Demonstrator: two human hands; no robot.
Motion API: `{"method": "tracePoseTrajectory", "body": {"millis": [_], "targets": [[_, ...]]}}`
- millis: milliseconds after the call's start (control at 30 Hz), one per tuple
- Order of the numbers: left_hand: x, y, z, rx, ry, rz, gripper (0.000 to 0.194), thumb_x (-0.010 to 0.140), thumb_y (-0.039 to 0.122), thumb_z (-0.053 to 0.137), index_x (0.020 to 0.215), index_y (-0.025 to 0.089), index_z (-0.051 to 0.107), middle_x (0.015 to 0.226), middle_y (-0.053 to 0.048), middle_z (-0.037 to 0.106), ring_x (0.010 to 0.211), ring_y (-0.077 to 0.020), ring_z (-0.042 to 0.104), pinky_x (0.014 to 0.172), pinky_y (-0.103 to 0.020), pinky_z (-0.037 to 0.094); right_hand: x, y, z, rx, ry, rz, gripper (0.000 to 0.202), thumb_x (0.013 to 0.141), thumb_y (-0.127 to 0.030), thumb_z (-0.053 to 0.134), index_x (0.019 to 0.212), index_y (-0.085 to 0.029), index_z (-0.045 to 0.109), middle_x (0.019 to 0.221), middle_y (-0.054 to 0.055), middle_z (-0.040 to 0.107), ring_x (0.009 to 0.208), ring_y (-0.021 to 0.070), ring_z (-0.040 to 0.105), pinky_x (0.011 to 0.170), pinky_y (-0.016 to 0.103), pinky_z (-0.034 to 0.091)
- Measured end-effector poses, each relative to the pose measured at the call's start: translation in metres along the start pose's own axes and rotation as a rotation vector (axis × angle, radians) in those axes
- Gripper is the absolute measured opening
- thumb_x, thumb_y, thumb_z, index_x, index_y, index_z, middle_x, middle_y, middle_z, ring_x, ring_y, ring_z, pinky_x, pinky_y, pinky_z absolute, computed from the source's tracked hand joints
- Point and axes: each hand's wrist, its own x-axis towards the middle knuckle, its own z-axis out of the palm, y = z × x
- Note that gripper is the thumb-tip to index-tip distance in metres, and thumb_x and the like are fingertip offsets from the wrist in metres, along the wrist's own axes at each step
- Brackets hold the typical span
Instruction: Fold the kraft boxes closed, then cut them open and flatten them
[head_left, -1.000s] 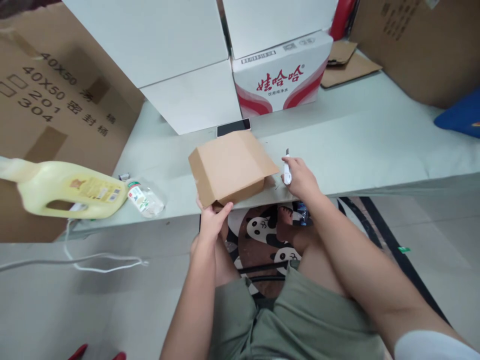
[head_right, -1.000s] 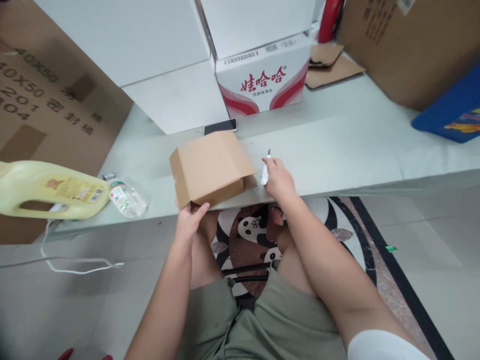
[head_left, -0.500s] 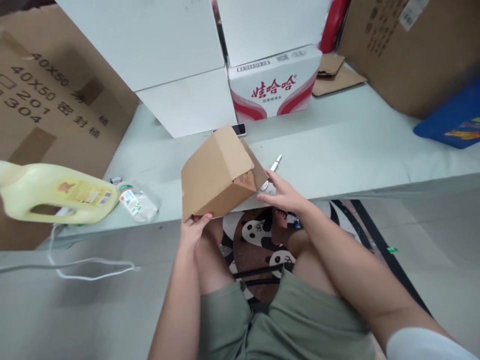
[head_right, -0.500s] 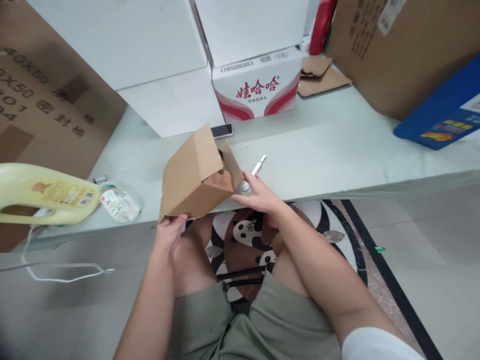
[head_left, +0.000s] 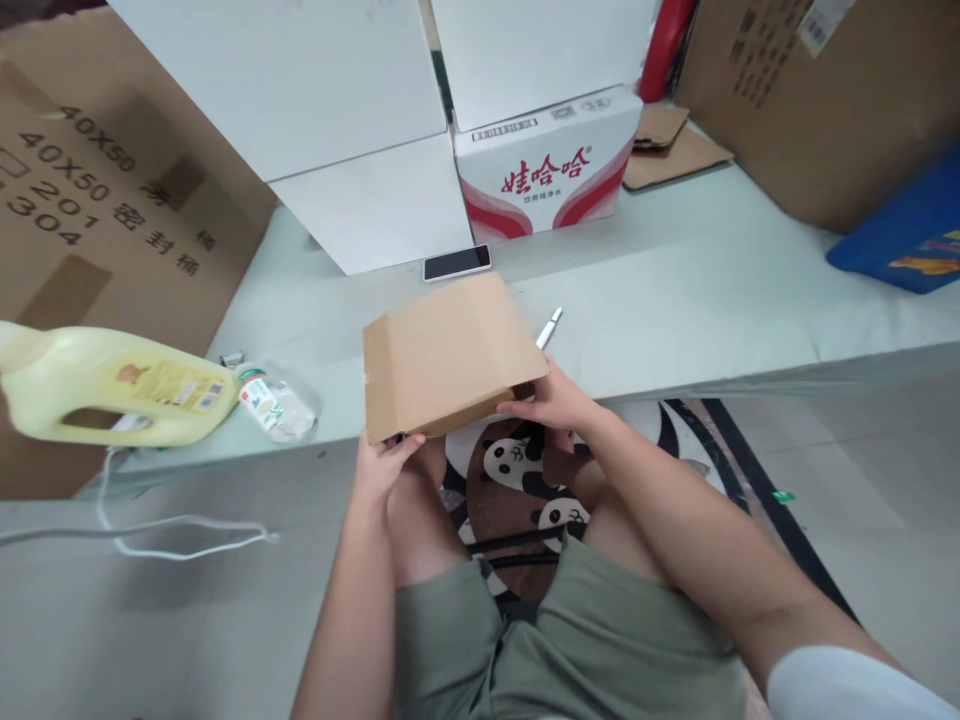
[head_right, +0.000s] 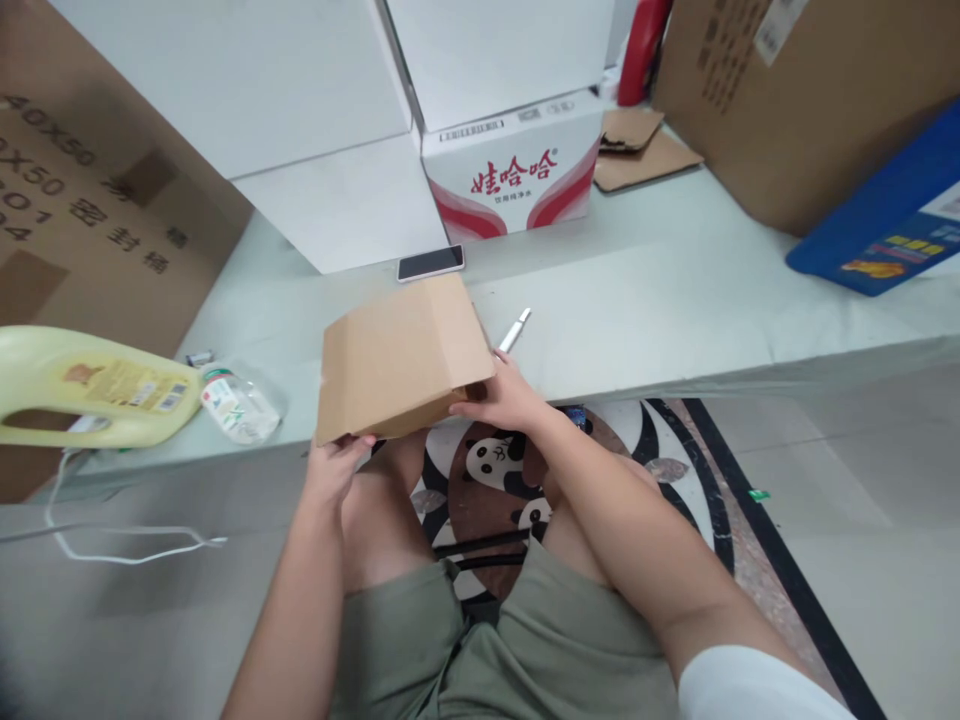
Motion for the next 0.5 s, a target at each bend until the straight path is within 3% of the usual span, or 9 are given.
{"method": "tracePoseTrajectory", "body": {"millis": [100, 200, 367, 500], "targets": [[0.004, 0.0, 0.004, 0.019, 0.153, 0.073, 0.064, 0.054, 0.049, 0.092, 0.106, 0.019, 0.068, 0.098, -0.009, 0.075, 0.107, -0.0262, 0.071, 0.102, -0.041, 0.053, 0.005, -0.006, 0.001, 0.029, 0.101, 0.1, 0.048, 0.069, -0.043, 0.078, 0.109, -0.022, 0.061, 0.107, 0.011, 0.069, 0.103, 0.0319, 0.064, 0.092, 0.049, 0.051], [0.004, 0.005, 0.007, 0.054, 0.266, 0.079, 0.057, 0.057, 0.047, 0.09, 0.102, 0.019, 0.068, 0.095, -0.008, 0.075, 0.099, -0.0242, 0.072, 0.096, -0.04, 0.055, 0.006, -0.01, -0.002, 0.079, 0.187, 0.165, 0.04, 0.072, -0.048, 0.073, 0.099, -0.022, 0.059, 0.085, 0.004, 0.066, 0.082, 0.0248, 0.061, 0.078, 0.039, 0.049], [-0.012, 0.011, 0.004, 0.081, 0.181, 0.085, 0.047, 0.056, 0.044, 0.087, 0.089, 0.016, 0.069, 0.085, -0.008, 0.074, 0.084, -0.025, 0.071, 0.077, -0.036, 0.058, 0.004, -0.013, -0.007, 0.296, 0.27, 0.146, 0.041, 0.083, -0.062, 0.053, 0.082, -0.022, 0.06, 0.079, 0.003, 0.063, 0.082, 0.0229, 0.059, 0.076, 0.036, 0.046], [-0.015, 0.004, -0.006, -0.037, 0.182, 0.162, 0.039, 0.07, 0.05, 0.073, 0.093, 0.019, 0.071, 0.09, -0.006, 0.073, 0.091, -0.0239, 0.07, 0.083, -0.035, 0.057, 0.002, -0.012, -0.011, 0.473, 0.432, 0.198, 0.029, 0.082, -0.051, 0.055, 0.077, -0.023, 0.062, 0.077, 0.002, 0.063, 0.083, 0.022, 0.057, 0.077, 0.034, 0.046]]}}
